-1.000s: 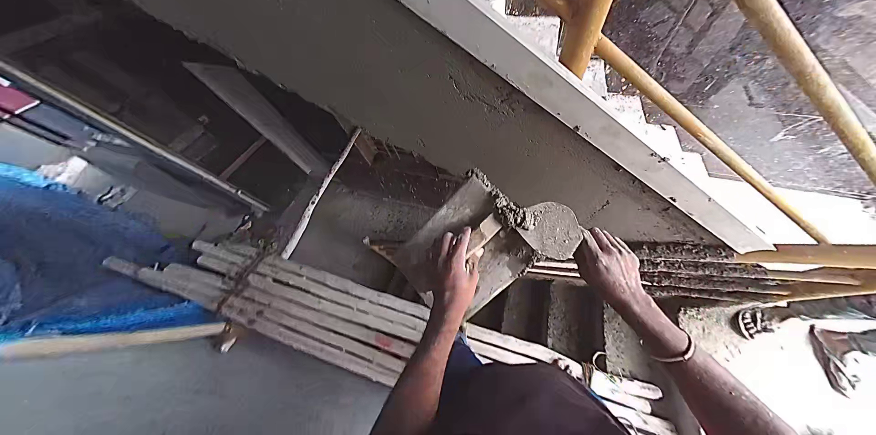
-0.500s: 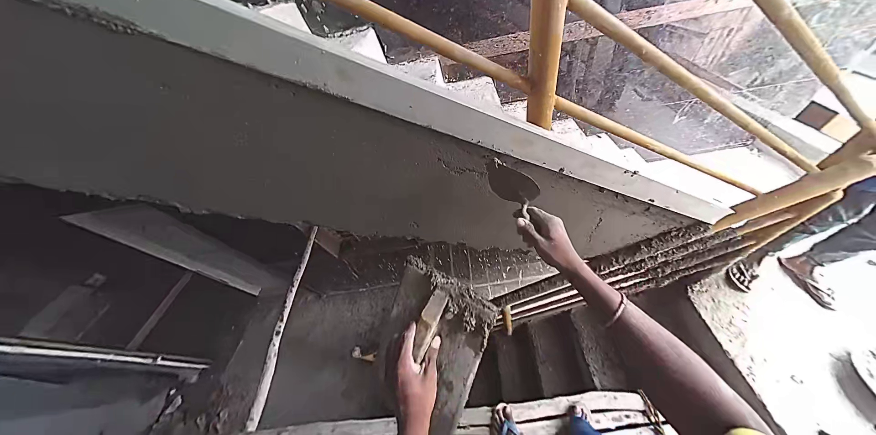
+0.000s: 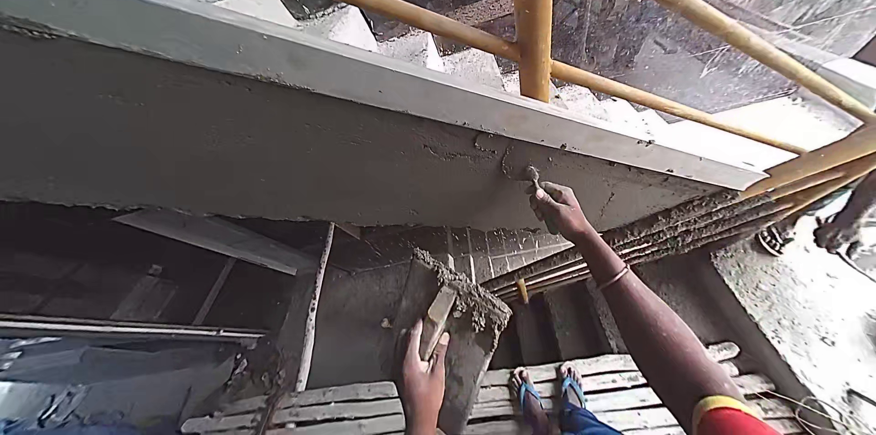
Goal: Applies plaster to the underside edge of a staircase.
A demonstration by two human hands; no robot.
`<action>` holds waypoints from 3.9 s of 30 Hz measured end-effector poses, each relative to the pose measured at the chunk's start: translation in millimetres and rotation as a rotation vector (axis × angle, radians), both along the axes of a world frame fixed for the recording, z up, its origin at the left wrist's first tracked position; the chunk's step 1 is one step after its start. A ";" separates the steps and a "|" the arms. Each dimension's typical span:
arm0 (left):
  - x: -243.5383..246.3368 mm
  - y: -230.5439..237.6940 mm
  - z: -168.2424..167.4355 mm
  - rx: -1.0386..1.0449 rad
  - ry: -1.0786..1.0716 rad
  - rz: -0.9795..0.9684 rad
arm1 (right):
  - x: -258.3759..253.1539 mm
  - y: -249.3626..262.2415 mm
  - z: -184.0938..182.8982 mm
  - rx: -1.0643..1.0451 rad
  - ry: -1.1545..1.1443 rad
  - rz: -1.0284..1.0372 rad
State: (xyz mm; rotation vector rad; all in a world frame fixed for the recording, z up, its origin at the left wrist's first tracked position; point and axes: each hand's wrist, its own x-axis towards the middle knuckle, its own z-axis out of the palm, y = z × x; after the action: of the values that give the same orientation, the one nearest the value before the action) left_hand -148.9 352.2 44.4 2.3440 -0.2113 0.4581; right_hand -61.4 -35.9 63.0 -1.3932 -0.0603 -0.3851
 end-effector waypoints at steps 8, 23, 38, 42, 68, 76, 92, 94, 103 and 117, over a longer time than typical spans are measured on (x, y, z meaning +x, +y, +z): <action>4.8 -3.3 18.6 0.122 0.028 -0.013 | -60.4 -3.6 -58.8 -0.305 0.126 -0.305; 12.8 -28.8 68.8 0.508 0.005 -0.126 | -183.6 65.0 -28.5 -1.478 -0.239 -0.451; 24.5 4.5 31.8 0.238 0.056 -0.116 | -93.2 89.5 -13.4 -0.986 -0.217 -0.563; 30.5 29.3 28.0 0.069 0.107 -0.015 | -38.0 111.6 19.1 -0.739 -0.150 -0.398; 55.1 47.0 37.1 0.060 -0.129 0.003 | -33.7 57.0 -66.9 -0.302 0.023 -0.282; 58.8 39.1 43.7 0.014 -0.264 -0.035 | -102.5 66.7 -32.9 -0.939 -0.362 -0.419; 31.9 24.9 21.3 0.330 -0.754 -0.364 | -33.4 101.7 19.8 -0.907 -0.476 -0.490; 30.5 32.0 16.4 0.347 -0.760 -0.360 | -27.2 105.1 26.1 -0.900 -0.466 -0.505; 18.2 63.0 20.1 0.172 -0.520 -0.035 | 22.9 156.5 77.7 -0.535 -0.276 -0.312; -2.3 112.6 12.3 0.162 -0.289 0.086 | 40.9 107.9 73.1 0.086 -0.085 -0.002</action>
State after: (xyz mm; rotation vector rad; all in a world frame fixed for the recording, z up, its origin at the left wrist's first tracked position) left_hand -151.2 464.7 56.7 2.4441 -0.2927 0.8519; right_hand -20.5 72.0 136.1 -1.2923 -0.1107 -0.4438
